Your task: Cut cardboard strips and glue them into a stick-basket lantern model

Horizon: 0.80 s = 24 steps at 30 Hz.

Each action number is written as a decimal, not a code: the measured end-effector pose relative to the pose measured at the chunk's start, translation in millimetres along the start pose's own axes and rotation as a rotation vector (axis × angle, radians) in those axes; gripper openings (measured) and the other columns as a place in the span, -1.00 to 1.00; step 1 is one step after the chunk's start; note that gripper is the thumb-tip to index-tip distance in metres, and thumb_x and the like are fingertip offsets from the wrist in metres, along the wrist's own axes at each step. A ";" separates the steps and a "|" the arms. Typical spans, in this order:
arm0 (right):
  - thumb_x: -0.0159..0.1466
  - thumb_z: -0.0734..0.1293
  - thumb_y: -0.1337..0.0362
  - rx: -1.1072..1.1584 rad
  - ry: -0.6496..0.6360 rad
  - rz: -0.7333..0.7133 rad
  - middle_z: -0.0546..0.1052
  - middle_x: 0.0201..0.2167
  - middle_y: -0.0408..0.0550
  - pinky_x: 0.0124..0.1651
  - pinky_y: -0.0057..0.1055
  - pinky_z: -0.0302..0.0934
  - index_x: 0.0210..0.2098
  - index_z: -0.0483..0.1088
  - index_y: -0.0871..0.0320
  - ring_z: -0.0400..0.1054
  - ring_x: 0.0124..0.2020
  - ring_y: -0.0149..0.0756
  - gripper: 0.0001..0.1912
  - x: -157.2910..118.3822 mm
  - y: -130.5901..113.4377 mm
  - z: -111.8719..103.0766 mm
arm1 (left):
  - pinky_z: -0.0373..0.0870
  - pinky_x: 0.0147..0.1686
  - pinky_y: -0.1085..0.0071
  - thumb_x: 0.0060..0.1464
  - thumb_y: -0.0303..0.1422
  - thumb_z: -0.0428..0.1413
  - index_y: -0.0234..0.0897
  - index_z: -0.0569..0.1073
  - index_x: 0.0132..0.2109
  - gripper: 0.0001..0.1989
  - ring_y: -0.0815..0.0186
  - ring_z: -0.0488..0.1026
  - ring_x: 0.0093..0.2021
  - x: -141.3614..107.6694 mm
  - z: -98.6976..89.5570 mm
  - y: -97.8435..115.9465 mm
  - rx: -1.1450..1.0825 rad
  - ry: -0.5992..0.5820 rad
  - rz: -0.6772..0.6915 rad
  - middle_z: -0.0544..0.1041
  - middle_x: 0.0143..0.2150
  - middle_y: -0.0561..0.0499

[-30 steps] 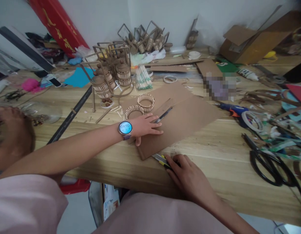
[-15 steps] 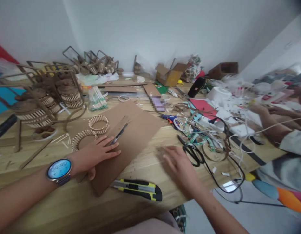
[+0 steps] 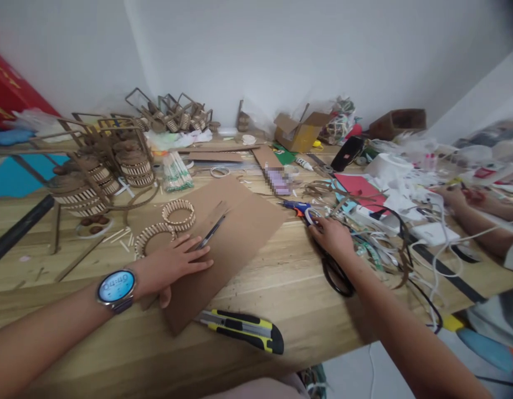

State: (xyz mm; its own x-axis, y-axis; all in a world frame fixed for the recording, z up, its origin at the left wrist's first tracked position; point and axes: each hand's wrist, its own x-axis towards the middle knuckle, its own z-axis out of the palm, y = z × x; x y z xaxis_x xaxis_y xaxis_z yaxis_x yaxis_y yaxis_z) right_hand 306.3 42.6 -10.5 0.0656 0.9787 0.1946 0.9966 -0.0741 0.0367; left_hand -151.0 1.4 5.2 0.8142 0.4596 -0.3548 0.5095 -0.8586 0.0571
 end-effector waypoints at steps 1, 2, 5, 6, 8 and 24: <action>0.35 0.18 0.15 -0.011 -0.008 0.004 0.58 -0.09 0.20 -0.09 -0.22 0.20 0.07 0.45 0.20 0.43 -0.06 -0.02 -0.58 0.9 0.1 0.4 | -0.17 0.36 -0.19 -0.28 0.10 0.36 -0.14 0.13 0.42 0.15 -0.30 -0.03 0.43 0.5 1.9 -1.5 -0.005 0.000 0.001 0.13 0.44 -0.28; 0.35 0.18 0.15 -0.021 -0.017 0.007 0.57 -0.08 0.20 -0.10 -0.22 0.20 0.07 0.45 0.21 0.43 -0.05 -0.01 -0.58 2.1 0.4 0.6 | -0.18 0.36 -0.20 -0.29 0.10 0.36 -0.14 0.13 0.42 0.15 -0.30 -0.04 0.43 1.0 3.9 -3.0 -0.010 0.004 0.003 0.13 0.44 -0.28; 0.34 0.20 0.14 -0.045 -0.043 0.009 0.58 -0.10 0.17 -0.13 -0.25 0.19 0.05 0.42 0.20 0.43 -0.07 -0.03 -0.60 6.8 1.0 0.5 | -0.19 0.36 -0.21 -0.29 0.10 0.37 -0.15 0.13 0.42 0.17 -0.32 -0.05 0.43 2.0 8.9 -6.0 -0.036 0.034 0.013 0.13 0.44 -0.30; 0.33 0.20 0.14 -0.053 -0.051 0.007 0.59 -0.12 0.15 -0.13 -0.25 0.18 0.04 0.42 0.20 0.44 -0.07 -0.04 -0.61 8.4 0.8 0.3 | -0.19 0.35 -0.22 -0.30 0.11 0.37 -0.15 0.13 0.42 0.17 -0.33 -0.05 0.43 2.1 10.1 -6.4 -0.046 0.038 0.020 0.12 0.44 -0.30; 0.33 0.21 0.14 -0.075 -0.058 -0.003 0.59 -0.12 0.14 -0.10 -0.23 0.18 0.03 0.41 0.19 0.44 -0.07 -0.03 -0.62 10.8 -0.4 -0.4 | -0.20 0.34 -0.26 -0.32 0.10 0.38 -0.16 0.13 0.42 0.19 -0.36 -0.07 0.43 2.2 11.9 -6.3 -0.056 0.044 0.025 0.12 0.44 -0.30; 0.36 0.23 0.07 0.442 -0.062 -0.534 0.57 -0.18 0.09 -0.07 -0.19 0.32 -0.06 0.47 0.12 0.45 -0.13 -0.09 -0.67 -88.5 -85.6 -41.3 | -0.16 0.36 -0.20 -0.32 -0.12 0.46 -0.14 0.18 0.40 0.13 -0.29 -0.07 0.45 2.2 -6.4 7.8 -0.047 0.020 -0.042 0.13 0.44 -0.27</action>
State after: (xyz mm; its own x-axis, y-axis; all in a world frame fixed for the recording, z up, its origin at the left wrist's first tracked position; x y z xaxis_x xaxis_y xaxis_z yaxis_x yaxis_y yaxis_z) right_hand 213.1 -45.6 9.7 -0.4500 0.8693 0.2045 0.8193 0.4930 -0.2927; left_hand -143.4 -2.8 10.8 0.7969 0.5000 -0.3391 0.5556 -0.8270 0.0862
